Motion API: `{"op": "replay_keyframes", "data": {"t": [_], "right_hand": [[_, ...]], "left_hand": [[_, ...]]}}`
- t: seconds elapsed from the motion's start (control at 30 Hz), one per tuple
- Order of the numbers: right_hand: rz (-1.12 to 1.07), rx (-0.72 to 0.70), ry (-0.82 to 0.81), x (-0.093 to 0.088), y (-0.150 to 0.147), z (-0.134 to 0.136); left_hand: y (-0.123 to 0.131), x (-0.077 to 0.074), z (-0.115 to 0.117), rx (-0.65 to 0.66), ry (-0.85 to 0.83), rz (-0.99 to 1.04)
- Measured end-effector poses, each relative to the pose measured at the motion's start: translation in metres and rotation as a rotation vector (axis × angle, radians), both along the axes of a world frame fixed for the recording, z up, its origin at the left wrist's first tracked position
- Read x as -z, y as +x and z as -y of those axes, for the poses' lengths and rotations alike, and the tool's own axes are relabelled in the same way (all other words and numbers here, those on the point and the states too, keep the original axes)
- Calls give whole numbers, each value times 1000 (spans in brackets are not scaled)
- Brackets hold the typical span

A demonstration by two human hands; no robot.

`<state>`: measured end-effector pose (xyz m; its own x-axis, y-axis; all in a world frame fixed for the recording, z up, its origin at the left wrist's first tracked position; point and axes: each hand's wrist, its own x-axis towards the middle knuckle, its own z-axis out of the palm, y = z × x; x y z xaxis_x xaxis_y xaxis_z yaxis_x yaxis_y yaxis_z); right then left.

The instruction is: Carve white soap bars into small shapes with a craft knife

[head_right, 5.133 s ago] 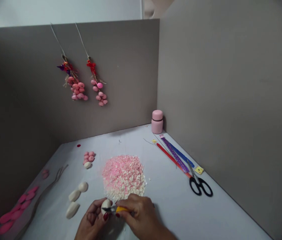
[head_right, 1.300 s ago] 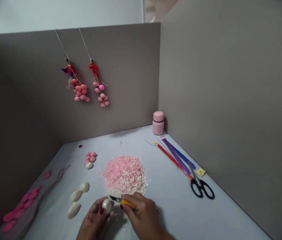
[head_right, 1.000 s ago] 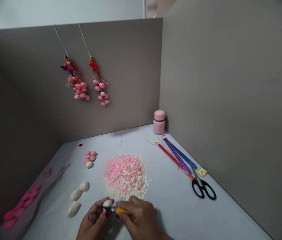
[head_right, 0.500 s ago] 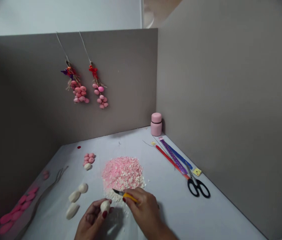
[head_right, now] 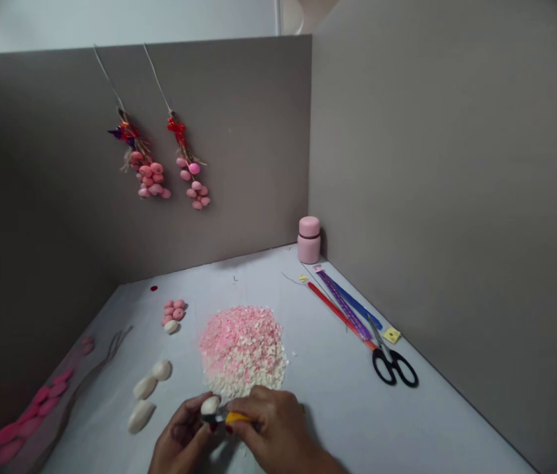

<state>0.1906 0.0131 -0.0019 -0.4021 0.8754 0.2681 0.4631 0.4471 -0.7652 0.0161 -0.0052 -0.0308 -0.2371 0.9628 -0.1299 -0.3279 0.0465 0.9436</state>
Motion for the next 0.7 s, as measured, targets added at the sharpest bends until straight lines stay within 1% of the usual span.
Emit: {"op": "replay_keyframes", "data": {"t": [0.13,0.43,0.53,0.63,0.7], "right_hand": [[-27,16,21,1,0,-1],[-43,27,38,0,-1,-1],[-55,93,18,2,3,-6],[-120,177,-9,3,8,-13],[-197,179,-4,3,8,-13]], "left_hand": [[-1,1,0,38,-30,34],[-1,-11,1,74,-28,71],[-1,-14,2,90,-44,51],[-1,-17,4,101,-53,39],[-1,-19,4,109,-60,55]]}}
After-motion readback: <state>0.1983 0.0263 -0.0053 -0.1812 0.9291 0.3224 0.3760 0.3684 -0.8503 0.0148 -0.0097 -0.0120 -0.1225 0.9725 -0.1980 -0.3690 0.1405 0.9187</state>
